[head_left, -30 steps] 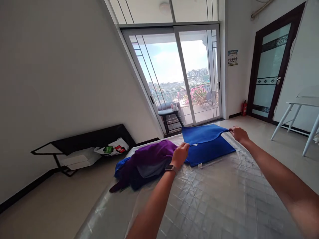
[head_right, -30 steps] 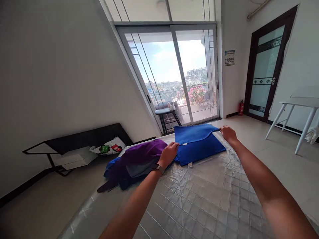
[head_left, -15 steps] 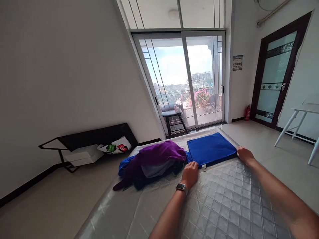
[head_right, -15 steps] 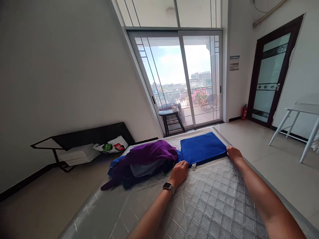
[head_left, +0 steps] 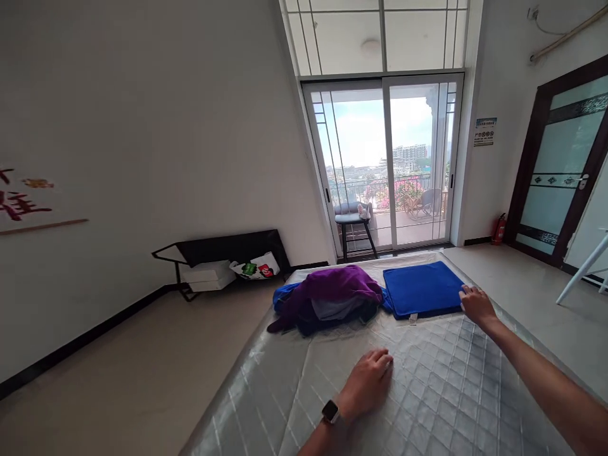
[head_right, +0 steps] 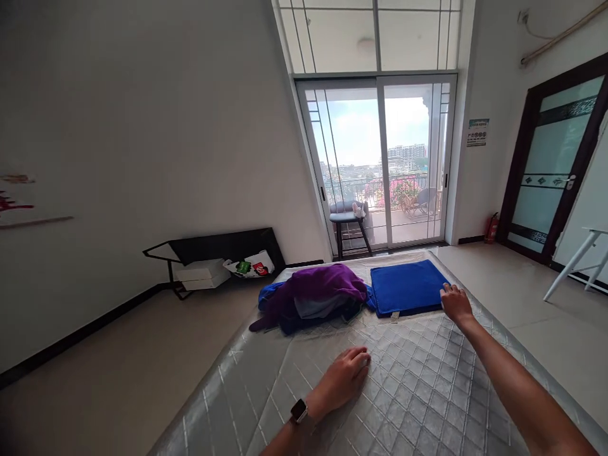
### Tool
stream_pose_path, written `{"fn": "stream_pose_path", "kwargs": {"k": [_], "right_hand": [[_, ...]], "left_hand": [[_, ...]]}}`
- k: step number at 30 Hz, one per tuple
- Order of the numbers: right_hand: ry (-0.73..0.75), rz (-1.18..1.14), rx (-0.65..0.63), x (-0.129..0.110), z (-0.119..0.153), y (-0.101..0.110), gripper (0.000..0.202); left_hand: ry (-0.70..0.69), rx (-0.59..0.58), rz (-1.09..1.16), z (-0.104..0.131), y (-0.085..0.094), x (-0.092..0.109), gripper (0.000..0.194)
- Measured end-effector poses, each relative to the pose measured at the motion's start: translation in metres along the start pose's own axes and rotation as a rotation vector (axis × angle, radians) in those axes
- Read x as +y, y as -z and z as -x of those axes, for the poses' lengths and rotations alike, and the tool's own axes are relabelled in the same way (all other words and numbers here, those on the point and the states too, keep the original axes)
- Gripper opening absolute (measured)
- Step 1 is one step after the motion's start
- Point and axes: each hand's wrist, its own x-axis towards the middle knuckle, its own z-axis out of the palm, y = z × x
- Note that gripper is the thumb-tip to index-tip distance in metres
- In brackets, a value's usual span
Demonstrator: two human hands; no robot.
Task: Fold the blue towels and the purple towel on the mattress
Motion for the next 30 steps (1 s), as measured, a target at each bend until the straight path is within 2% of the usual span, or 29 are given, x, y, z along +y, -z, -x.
{"fn": "stream_pose_path", "kwargs": {"k": [3,6,9,12,15,18,22,25,27,30], "right_hand": [[0.206,-0.212,-0.040,-0.058,-0.008,0.013,0.027],[0.330,-0.334,-0.064,-0.135,-0.025,0.027,0.029],[0.415,-0.376,-0.073,-0.207,-0.044,0.039,0.026],[0.429,-0.379,-0.094,-0.249,-0.055,0.049,0.024],[0.353,-0.359,-0.087,-0.261,-0.055,0.059,0.028],[0.299,-0.346,-0.047,-0.257,-0.052,0.078,0.031],[0.291,-0.347,0.087,-0.256,-0.052,0.128,0.032],[0.313,-0.345,0.214,-0.260,-0.051,0.175,0.034],[0.358,-0.364,0.359,-0.258,-0.045,0.207,0.034],[0.487,-0.453,0.721,-0.247,-0.027,0.251,0.030]], "left_hand": [[0.030,-0.046,0.057,0.078,0.017,-0.012,0.031],[0.106,-0.066,0.065,0.132,0.031,-0.033,0.033],[0.182,0.050,-0.040,0.151,0.042,-0.060,0.031],[0.225,0.226,-0.142,0.153,0.049,-0.082,0.030],[0.259,0.306,-0.192,0.153,0.054,-0.089,0.027],[0.277,0.288,-0.199,0.154,0.058,-0.080,0.029],[0.246,0.239,-0.144,0.151,0.065,-0.067,0.030],[0.266,0.269,-0.127,0.149,0.067,-0.068,0.030],[0.301,0.312,-0.123,0.148,0.066,-0.074,0.030],[0.383,0.385,-0.097,0.148,0.067,-0.083,0.031]]}}
